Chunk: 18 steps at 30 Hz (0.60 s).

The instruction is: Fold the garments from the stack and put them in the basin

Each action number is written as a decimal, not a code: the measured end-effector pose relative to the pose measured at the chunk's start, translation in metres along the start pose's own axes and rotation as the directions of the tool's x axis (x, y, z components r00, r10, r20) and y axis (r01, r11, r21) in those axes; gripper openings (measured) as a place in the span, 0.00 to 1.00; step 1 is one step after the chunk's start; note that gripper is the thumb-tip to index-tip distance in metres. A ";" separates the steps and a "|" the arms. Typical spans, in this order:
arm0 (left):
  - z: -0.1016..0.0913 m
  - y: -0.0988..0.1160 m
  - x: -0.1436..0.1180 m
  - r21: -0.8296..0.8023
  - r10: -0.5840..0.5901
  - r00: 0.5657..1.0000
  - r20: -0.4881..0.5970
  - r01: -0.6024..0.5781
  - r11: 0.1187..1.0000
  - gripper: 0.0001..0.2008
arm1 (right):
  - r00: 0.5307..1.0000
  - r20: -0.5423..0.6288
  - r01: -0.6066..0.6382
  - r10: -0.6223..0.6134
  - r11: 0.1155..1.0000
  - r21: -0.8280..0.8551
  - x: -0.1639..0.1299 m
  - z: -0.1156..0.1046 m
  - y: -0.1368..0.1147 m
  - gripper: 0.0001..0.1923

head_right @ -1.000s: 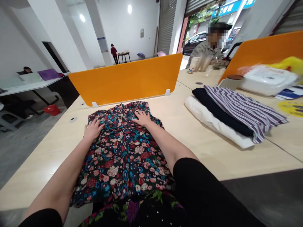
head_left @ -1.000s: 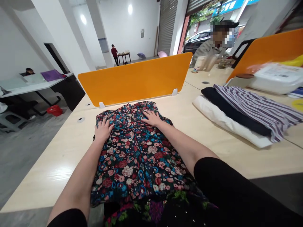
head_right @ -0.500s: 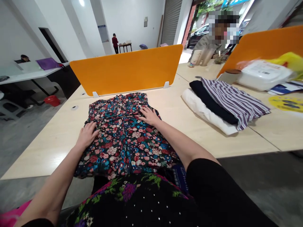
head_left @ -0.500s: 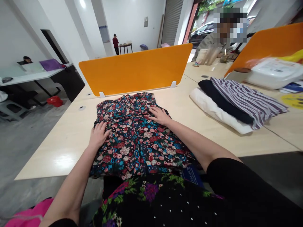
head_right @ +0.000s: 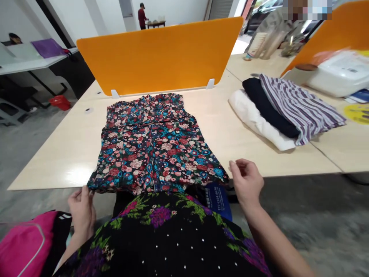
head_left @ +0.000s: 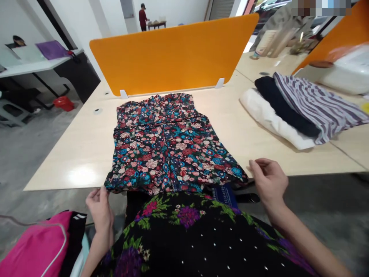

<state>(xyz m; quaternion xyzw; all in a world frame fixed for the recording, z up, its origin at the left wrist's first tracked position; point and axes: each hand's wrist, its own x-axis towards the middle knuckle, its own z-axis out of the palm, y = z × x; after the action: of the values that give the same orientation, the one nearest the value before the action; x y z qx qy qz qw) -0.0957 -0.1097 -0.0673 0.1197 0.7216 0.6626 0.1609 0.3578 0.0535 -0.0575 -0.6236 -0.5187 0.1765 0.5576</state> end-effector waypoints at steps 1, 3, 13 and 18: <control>0.006 0.001 -0.003 -0.063 -0.018 0.999 0.026 0.020 0.998 0.17 | 0.999 0.041 0.023 -0.022 1.000 -0.019 -0.007 -0.001 -0.004 0.17; 0.016 0.005 -0.007 -0.129 -0.074 0.986 0.147 0.093 0.987 0.15 | 0.988 0.131 0.081 -0.076 0.996 -0.036 -0.020 -0.002 -0.012 0.17; 0.017 0.019 -0.022 0.076 -0.432 0.779 0.455 0.449 0.890 0.17 | 0.960 0.149 -0.267 0.235 0.932 0.245 -0.051 -0.010 -0.012 0.20; 0.014 0.029 -0.027 -0.089 -0.290 0.836 0.466 0.370 0.925 0.17 | 0.953 0.212 -0.249 0.215 0.957 0.150 -0.054 -0.008 -0.010 0.23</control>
<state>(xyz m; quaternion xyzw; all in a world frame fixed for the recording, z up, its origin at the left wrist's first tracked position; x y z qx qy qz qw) -0.0664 -0.1044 -0.0376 0.1262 0.6141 0.6406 0.4432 0.3378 0.0019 -0.0658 -0.6087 -0.4758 0.3458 0.5325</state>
